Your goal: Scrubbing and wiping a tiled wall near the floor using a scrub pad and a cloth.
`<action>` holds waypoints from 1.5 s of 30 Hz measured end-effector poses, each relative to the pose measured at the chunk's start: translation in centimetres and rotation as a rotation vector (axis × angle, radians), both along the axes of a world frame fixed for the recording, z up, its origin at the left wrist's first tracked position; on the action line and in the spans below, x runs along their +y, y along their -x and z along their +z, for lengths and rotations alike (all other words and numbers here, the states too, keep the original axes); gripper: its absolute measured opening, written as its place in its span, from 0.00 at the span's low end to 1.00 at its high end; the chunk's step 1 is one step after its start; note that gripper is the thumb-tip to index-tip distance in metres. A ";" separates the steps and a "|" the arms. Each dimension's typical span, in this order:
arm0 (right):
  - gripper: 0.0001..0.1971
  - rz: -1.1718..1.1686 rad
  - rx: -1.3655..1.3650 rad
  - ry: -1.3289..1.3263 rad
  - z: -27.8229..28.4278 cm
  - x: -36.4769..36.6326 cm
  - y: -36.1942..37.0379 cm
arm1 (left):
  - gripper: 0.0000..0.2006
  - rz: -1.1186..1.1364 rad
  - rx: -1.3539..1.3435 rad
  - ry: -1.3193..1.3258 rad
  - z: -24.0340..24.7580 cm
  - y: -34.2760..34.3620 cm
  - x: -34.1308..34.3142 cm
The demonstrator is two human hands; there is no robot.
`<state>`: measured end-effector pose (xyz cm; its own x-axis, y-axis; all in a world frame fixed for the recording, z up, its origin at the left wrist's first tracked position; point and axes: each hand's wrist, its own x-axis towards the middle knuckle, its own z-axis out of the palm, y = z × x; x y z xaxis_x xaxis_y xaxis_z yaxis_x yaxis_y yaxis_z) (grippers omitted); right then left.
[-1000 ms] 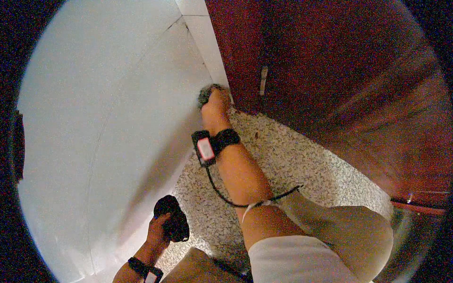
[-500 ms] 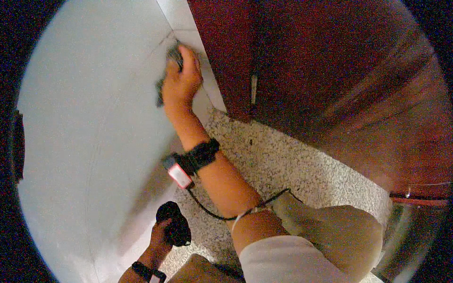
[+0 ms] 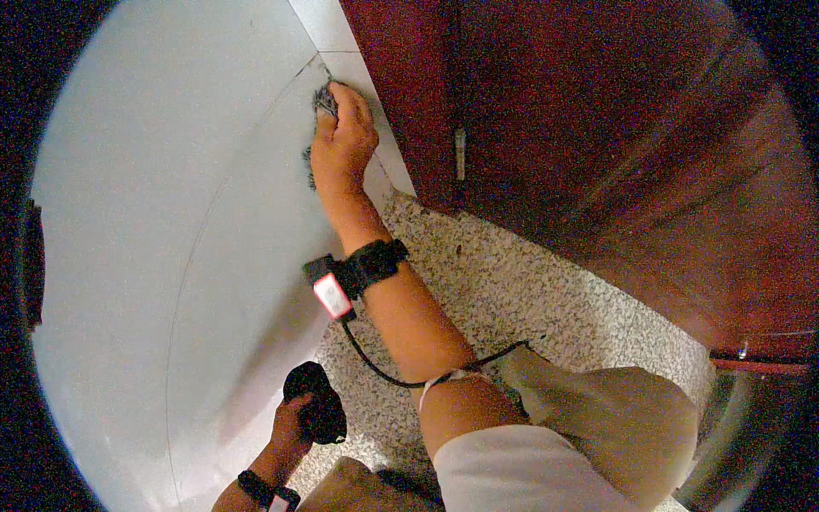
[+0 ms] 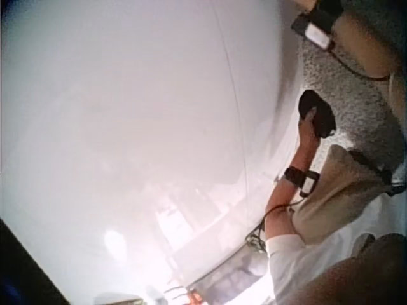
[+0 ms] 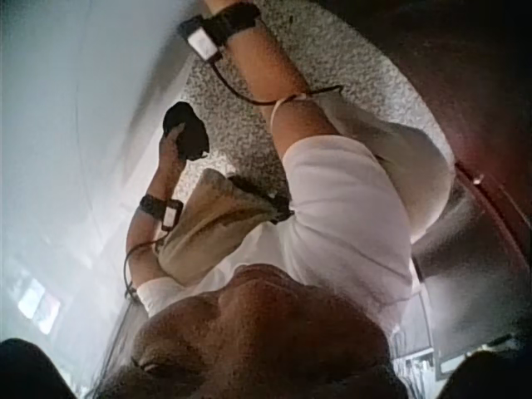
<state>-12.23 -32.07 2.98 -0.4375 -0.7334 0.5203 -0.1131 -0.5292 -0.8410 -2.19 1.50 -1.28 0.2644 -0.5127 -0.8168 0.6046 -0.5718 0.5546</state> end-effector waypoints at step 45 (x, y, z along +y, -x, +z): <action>0.17 0.158 0.356 -0.407 -7.1 0.8 2.6 | 0.16 -0.089 -0.096 0.220 4.1 2.6 -1.3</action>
<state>-14.80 -31.29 -4.09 -0.1552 -0.9484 0.2767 -0.3727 -0.2032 -0.9054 -4.76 0.19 2.87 0.2810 -0.7001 -0.6564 0.4961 -0.4795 0.7238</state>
